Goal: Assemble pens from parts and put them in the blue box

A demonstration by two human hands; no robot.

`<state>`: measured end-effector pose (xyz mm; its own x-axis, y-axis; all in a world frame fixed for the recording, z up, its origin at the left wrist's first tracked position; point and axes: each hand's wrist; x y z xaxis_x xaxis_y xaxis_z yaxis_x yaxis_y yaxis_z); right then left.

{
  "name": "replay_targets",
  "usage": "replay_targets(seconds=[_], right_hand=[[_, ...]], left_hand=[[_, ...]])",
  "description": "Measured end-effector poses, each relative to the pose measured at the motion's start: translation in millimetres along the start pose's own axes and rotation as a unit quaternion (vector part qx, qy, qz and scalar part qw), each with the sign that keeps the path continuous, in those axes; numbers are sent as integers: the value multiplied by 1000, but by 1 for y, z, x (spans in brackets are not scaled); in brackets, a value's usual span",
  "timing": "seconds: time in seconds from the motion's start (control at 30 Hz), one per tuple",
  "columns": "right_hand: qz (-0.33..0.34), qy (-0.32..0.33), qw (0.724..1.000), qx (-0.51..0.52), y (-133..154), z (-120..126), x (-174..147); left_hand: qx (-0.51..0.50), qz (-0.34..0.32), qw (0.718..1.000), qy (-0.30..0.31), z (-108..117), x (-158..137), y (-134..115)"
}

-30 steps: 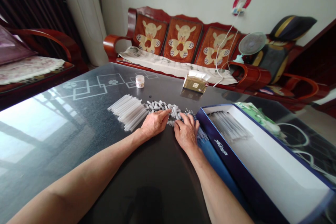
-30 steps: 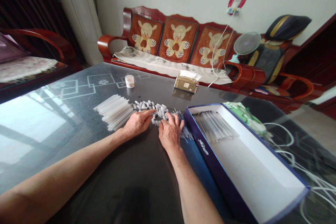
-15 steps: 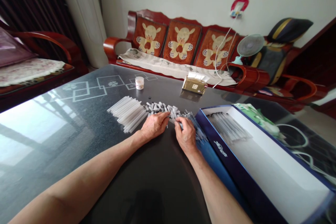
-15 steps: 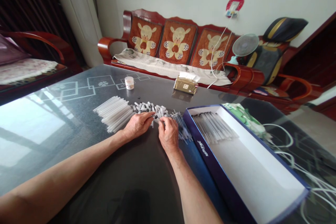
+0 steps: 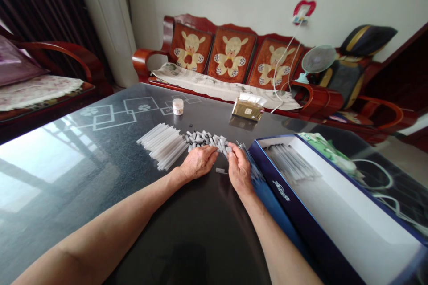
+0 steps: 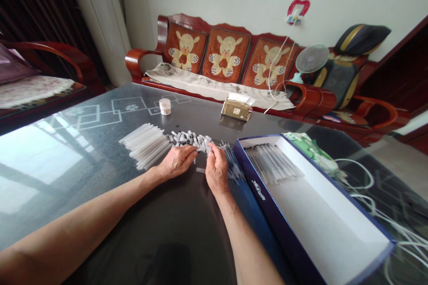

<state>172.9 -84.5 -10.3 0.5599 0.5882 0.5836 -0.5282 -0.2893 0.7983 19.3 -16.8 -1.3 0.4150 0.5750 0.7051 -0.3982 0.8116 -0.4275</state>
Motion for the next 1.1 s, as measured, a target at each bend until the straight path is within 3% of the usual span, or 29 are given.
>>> replay_targets(seconds=[0.07, 0.17, 0.3, 0.43, 0.63, 0.8, 1.1], right_hand=[[-109, -8, 992, 57, 0, -2, 1], [-250, -49, 953, 163, 1, -5, 2], [-360, -72, 893, 260, 3, -7, 3], [-374, -66, 879, 288, 5, -7, 2], [-327, 4, 904, 276, 3, -8, -5], [-305, 21, 920, 244, 3, -7, -4], [-378, -3, 896, 233, 15, -7, -5]], left_hand=[[1, -16, 1000, 10, 0, -1, -2], [8, -23, 999, 24, 1, -3, -4], [12, -25, 999, 33, 1, -3, -5], [9, -25, 999, 45, 2, -2, -6], [-5, -27, 999, 36, 3, -1, -6], [-18, -31, 999, 4, 2, 1, -4], [77, -63, 995, 23, 3, -4, -5]])
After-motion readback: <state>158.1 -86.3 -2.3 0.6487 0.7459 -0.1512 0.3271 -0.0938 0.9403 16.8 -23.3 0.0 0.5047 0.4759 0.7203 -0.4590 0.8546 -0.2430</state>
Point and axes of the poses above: each hand's wrist, its own x-axis towards the middle knuckle, its own z-axis out of the back of the hand, y = z × x, and after that the axes turned 15 degrees about -y, right-handed
